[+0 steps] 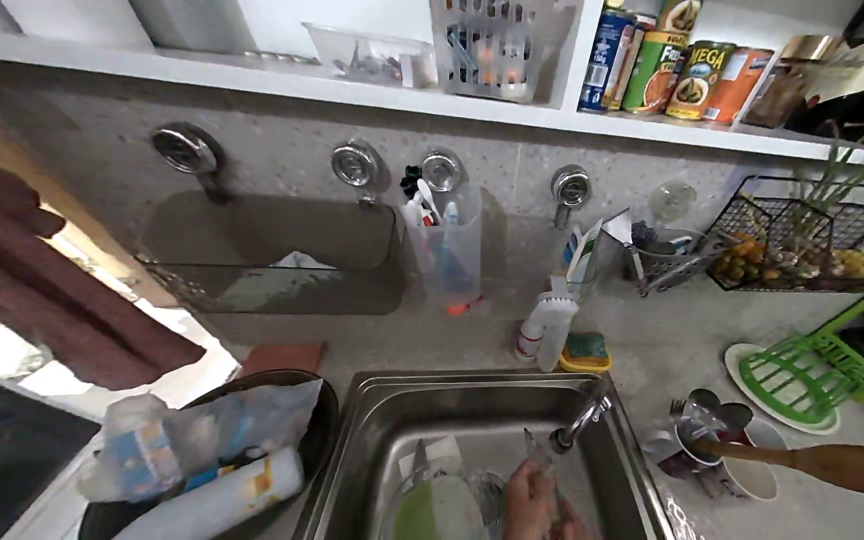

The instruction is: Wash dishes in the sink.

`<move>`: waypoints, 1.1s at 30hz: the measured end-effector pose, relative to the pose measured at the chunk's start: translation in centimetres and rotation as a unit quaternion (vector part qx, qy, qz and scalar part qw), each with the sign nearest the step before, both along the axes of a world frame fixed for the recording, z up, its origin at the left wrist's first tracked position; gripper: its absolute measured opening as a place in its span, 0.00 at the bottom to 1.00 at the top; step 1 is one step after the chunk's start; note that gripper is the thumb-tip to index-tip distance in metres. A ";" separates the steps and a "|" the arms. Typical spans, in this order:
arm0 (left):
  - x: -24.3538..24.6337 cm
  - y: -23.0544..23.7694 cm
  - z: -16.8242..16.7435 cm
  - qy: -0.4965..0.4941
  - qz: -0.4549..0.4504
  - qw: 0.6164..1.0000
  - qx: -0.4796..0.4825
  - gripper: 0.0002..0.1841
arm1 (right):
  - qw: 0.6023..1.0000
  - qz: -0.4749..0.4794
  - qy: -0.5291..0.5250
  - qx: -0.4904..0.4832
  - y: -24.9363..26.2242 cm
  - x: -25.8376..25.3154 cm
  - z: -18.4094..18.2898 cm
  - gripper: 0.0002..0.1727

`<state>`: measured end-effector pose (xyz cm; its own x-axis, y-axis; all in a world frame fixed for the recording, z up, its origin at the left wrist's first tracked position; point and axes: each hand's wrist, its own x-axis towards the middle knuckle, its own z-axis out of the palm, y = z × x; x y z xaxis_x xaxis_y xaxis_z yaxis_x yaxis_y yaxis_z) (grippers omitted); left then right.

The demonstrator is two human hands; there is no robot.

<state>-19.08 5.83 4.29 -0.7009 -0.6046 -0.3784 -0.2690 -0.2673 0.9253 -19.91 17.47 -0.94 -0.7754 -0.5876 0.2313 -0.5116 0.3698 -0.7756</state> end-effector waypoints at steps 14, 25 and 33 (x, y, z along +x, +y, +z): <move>1.6 -2.8 -3.6 0.057 0.073 0.996 0.010 0.21 | 0.989 0.126 -0.001 0.079 -8.7 -10.5 -0.4 0.27; 3.7 -6.7 -5.4 0.073 0.220 0.973 -0.021 0.20 | 0.735 -0.042 -0.641 -0.218 -2.1 -9.3 -4.3 0.22; -0.7 -7.4 -5.7 -0.258 -0.055 0.920 -0.288 0.44 | 0.747 -0.014 -0.605 -0.276 0.7 -7.3 -6.4 0.20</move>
